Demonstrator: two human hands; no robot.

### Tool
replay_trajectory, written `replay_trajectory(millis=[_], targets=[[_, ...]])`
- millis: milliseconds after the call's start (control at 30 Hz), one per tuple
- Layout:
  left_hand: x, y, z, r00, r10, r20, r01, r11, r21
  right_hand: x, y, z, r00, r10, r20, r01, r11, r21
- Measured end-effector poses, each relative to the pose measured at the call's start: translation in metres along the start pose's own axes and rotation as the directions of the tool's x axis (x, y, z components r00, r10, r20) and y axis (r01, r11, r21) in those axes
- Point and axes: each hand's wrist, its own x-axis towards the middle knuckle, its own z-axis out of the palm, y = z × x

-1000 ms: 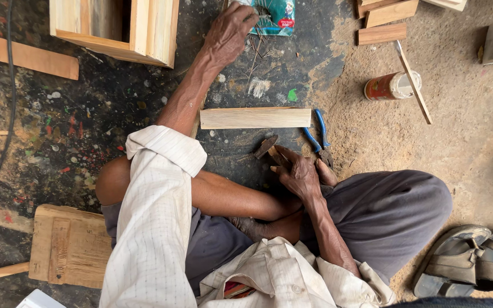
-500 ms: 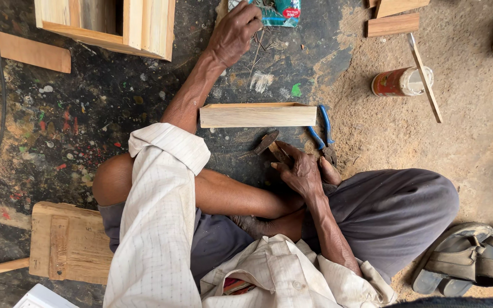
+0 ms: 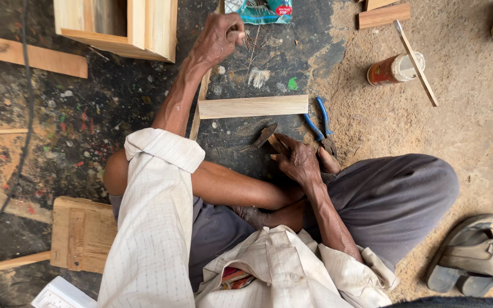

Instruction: The person assembles a small wooden frame by joining four pieces with nails. They use a hammer to drive nails into the joints and pliers to adjust or remove nails as needed. The person works on the floor, handling each piece individually and securing them together.

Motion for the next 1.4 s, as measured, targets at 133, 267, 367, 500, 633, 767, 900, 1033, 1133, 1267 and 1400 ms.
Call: replay_trajectory(millis=[133, 267, 367, 500, 633, 767, 900, 1033, 1133, 1267, 1400], targets=[[-0.013, 0.007, -0.011, 0.997, -0.07, -0.023, 0.07, 0.998, 0.008, -0.001, 0.001, 0.001, 1.0, -0.003, -0.005, 0.003, 0.999, -0.039], [-0.023, 0.009, -0.008, 0.998, 0.004, -0.059, 0.007, 0.982, 0.187, -0.002, 0.003, 0.002, 1.0, -0.018, -0.013, 0.017, 0.999, -0.03], [-0.022, 0.009, 0.001, 0.999, 0.002, -0.052, 0.01, 0.972, 0.233, -0.001, 0.004, 0.003, 0.998, -0.054, -0.021, 0.054, 0.998, -0.023], [-0.017, 0.01, 0.011, 1.0, -0.021, -0.018, 0.025, 0.945, 0.325, 0.001, 0.005, 0.003, 1.0, -0.013, -0.001, 0.013, 1.0, -0.027], [-0.018, 0.009, 0.012, 0.998, 0.012, -0.055, 0.007, 0.942, 0.335, 0.002, 0.003, 0.002, 0.999, -0.036, -0.002, 0.036, 0.999, -0.001], [-0.017, 0.003, 0.014, 0.998, 0.033, -0.061, -0.005, 0.915, 0.404, 0.003, 0.001, 0.003, 1.0, 0.001, 0.014, -0.001, 0.999, -0.036], [-0.017, 0.0, 0.016, 0.984, 0.175, -0.02, -0.132, 0.807, 0.576, 0.004, 0.0, 0.004, 1.0, 0.021, 0.009, -0.021, 0.999, -0.03], [-0.024, 0.004, 0.006, 0.999, -0.039, -0.03, 0.048, 0.925, 0.377, 0.002, 0.004, 0.004, 0.999, -0.037, -0.008, 0.036, 0.999, -0.035], [-0.023, 0.016, -0.001, 0.992, -0.051, -0.119, 0.08, 0.963, 0.257, 0.003, 0.004, 0.004, 1.0, -0.029, 0.002, 0.029, 0.999, -0.04], [-0.022, 0.023, 0.004, 0.991, -0.035, -0.131, 0.07, 0.959, 0.275, 0.002, 0.005, 0.004, 0.999, -0.037, -0.016, 0.036, 0.999, -0.039], [-0.021, 0.013, 0.01, 0.992, 0.043, -0.117, 0.009, 0.909, 0.416, 0.002, 0.006, 0.005, 0.999, -0.034, -0.002, 0.034, 0.999, -0.029]])
